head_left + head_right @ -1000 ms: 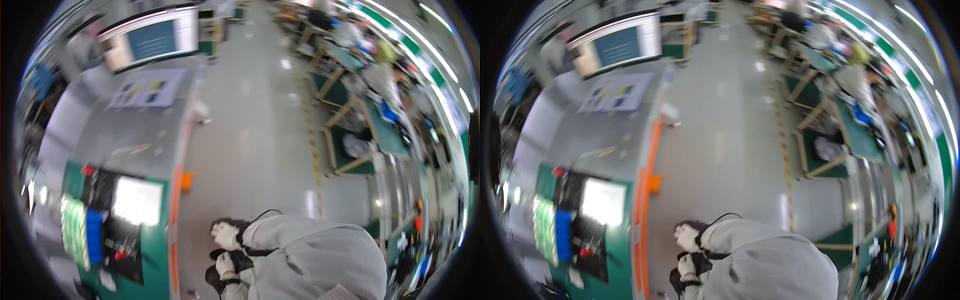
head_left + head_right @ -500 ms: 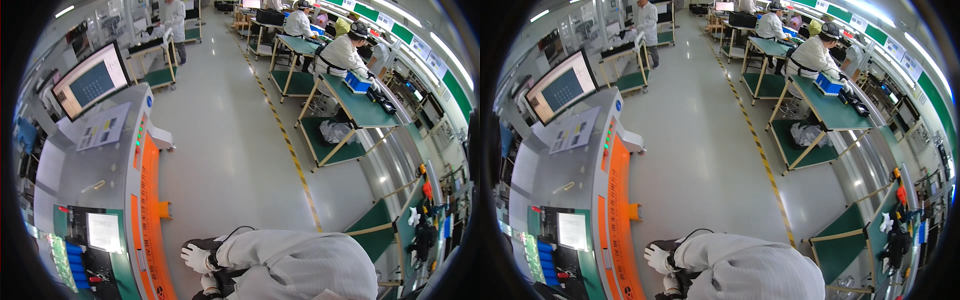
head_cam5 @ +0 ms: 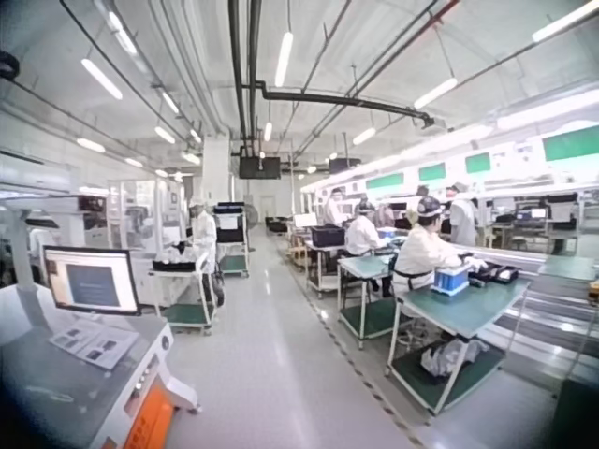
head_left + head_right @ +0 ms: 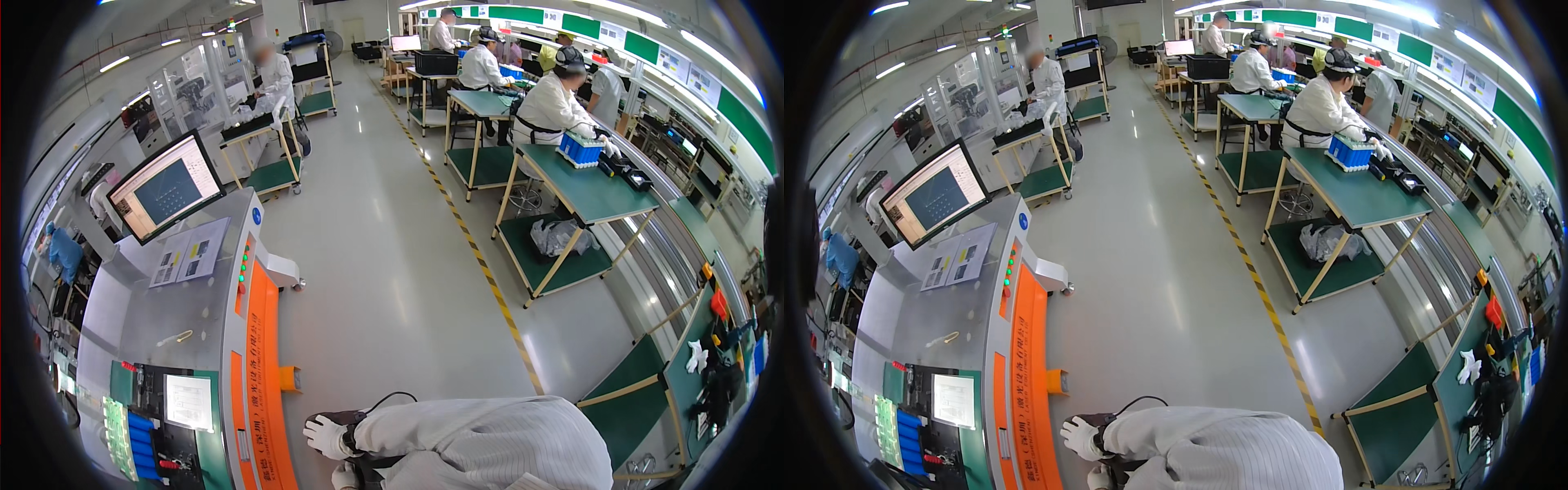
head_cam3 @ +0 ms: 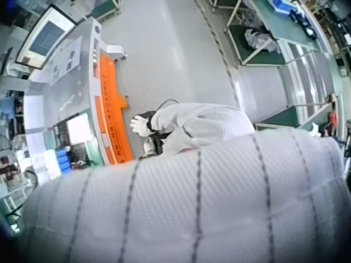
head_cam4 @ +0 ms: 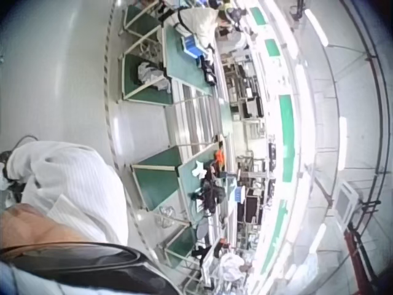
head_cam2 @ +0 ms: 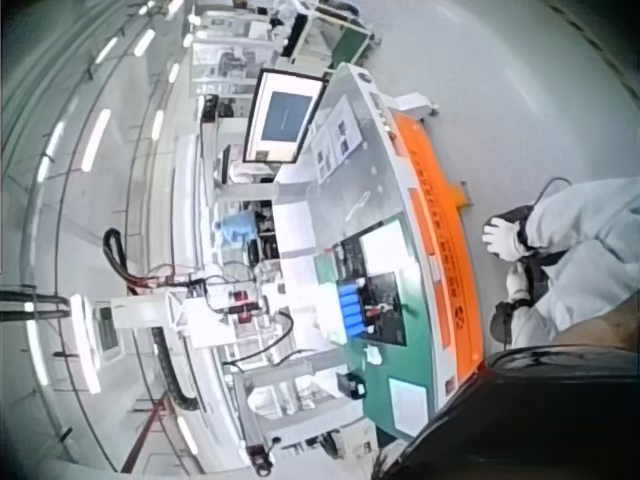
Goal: Inspecting and probing a circuit board assembly for a battery pack on a factory line.
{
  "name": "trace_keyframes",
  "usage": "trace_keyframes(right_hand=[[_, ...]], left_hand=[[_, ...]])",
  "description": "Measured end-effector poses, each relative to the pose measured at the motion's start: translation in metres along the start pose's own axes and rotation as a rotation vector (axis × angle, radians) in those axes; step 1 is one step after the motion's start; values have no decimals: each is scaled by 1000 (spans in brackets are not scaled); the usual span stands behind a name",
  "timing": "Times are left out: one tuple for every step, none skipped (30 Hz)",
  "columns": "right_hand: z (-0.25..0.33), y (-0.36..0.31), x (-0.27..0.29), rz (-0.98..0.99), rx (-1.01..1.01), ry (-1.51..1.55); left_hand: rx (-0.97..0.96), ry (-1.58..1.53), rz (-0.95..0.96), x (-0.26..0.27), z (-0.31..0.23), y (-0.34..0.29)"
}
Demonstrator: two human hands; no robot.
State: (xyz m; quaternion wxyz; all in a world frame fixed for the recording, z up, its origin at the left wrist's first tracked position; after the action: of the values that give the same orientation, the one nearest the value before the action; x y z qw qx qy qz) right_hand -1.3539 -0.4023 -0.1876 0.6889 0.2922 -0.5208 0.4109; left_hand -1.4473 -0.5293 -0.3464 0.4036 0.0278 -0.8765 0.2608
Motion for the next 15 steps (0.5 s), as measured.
trace_keyframes(right_hand=[[3,0,3,-30,12,-18],[3,0,4,-14,-12,-37],[2,0,5,35,-39,-48],[3,0,10,3,-32,-65],[2,0,11,60,-46,-47],[0,0,11,137,-62,-28],[-2,2,18,118,-58,-36],[-4,2,18,176,-74,0],[-7,3,18,239,-89,33],[-10,5,21,231,-91,34],[-13,8,21,262,-106,59],[-15,10,19,293,-123,83],[-16,14,18,304,-112,90],[-17,17,16,326,-130,128],[-19,23,16,293,-137,127]], left_hand=[[-6,11,4,-1,3,0],[-9,4,-2,-3,5,1],[44,80,35,-7,11,2],[97,155,74,-12,16,4],[39,149,122,-16,14,5],[37,142,118,-17,14,7],[-24,202,139,-20,10,8],[-84,263,160,-23,7,7],[-87,261,155,-23,5,8],[-40,259,146,-22,5,9],[6,260,136,-20,6,10],[54,263,129,-20,6,11],[104,269,124,-18,8,12],[148,273,117,-18,9,13],[193,320,155,-19,14,14]])
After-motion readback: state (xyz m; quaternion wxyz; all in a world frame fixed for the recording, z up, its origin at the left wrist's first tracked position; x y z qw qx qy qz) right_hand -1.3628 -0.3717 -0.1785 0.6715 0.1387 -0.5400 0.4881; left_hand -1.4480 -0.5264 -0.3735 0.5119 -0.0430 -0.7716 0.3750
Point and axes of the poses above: each hand's wrist, its own y-axis towards the middle knuckle, its own x-axis out of the back of the hand, z = x × y, the point moved 6 cm from there along y, towards the middle knuckle, and after that the axes turned 4 degrees about x, right-handed, at the moved point
